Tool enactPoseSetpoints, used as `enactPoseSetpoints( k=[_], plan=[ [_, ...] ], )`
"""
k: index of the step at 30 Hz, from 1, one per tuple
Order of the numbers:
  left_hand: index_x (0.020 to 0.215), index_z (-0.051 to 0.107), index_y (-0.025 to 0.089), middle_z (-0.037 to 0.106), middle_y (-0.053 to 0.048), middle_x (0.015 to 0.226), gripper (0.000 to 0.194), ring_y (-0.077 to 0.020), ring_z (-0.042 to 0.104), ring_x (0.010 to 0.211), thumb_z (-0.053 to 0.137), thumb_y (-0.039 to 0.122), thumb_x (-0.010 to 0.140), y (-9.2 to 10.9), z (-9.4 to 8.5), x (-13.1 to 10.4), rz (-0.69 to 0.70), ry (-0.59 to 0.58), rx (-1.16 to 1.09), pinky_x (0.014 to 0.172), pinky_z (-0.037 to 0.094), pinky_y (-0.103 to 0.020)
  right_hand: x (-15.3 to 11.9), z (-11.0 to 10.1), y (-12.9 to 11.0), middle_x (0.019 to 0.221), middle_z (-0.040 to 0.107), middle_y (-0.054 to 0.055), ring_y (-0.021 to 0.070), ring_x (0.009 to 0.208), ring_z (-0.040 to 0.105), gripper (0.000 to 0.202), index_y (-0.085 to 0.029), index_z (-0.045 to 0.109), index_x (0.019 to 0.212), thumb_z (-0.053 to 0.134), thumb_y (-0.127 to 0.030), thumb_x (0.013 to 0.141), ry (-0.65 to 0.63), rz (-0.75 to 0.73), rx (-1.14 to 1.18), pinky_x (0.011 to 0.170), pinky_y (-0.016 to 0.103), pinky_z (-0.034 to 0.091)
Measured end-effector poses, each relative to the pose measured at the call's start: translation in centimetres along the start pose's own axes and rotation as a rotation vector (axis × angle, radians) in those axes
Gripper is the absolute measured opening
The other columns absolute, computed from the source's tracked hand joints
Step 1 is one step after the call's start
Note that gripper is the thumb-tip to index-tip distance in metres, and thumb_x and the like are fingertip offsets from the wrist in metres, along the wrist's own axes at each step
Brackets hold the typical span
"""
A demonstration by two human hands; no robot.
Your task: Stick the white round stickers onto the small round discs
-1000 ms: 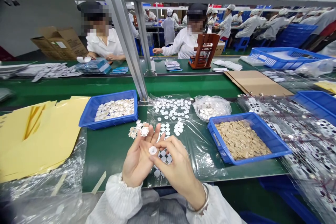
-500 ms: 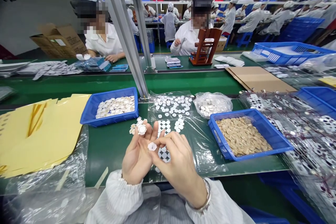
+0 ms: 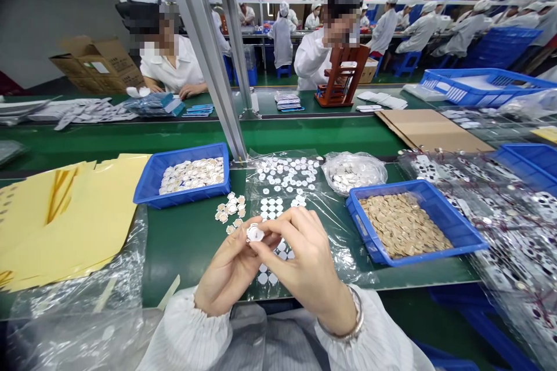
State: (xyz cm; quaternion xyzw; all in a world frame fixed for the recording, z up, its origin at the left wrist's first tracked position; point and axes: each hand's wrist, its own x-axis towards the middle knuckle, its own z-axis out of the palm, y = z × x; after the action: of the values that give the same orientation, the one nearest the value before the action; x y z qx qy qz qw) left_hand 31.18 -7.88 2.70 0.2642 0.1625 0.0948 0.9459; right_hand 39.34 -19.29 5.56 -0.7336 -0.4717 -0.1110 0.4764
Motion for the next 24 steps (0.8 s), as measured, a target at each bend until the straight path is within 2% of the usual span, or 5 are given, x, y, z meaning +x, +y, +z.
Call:
enactPoseSetpoints(
  k=[3, 12, 24],
  plan=[
    [0.096, 0.071, 0.016, 0.077, -0.007, 0.092, 0.02, -0.022, 0.071, 0.092, 0.071, 0.023, 0.078, 0.02, -0.06, -0.03, 0.001, -0.03, 0.007, 0.093, 0.05, -0.032, -0.11, -0.03, 0.09, 0.071, 0.057, 0.0, 0.017, 0.07, 0.054, 0.008, -0.024, 0.065, 0.094, 0.064, -0.026, 0.086, -0.019, 0.015, 0.008, 0.065, 0.035, 0.042],
    [0.097, 0.071, 0.017, 0.077, -0.007, 0.095, 0.02, -0.0256, 0.069, 0.1, 0.07, 0.023, 0.079, -0.03, -0.37, -0.02, -0.038, -0.082, -0.002, 0.098, 0.047, -0.037, -0.15, -0.17, 0.15, 0.071, 0.054, -0.001, 0.0165, 0.07, 0.052, 0.009, -0.025, 0.066, 0.094, 0.064, -0.028, 0.086, -0.036, 0.024, 0.004, 0.064, 0.034, 0.042],
    [0.096, 0.07, 0.018, 0.076, -0.005, 0.094, 0.019, -0.0241, 0.069, 0.1, 0.071, 0.024, 0.078, -0.02, -0.25, -0.08, -0.075, -0.058, -0.038, 0.099, 0.045, -0.035, -0.08, -0.41, -0.28, 0.072, 0.053, 0.0, 0.0165, 0.071, 0.05, 0.009, -0.024, 0.064, 0.095, 0.063, -0.029, 0.088, -0.028, -0.034, -0.128, 0.064, 0.034, 0.038]
  ],
)
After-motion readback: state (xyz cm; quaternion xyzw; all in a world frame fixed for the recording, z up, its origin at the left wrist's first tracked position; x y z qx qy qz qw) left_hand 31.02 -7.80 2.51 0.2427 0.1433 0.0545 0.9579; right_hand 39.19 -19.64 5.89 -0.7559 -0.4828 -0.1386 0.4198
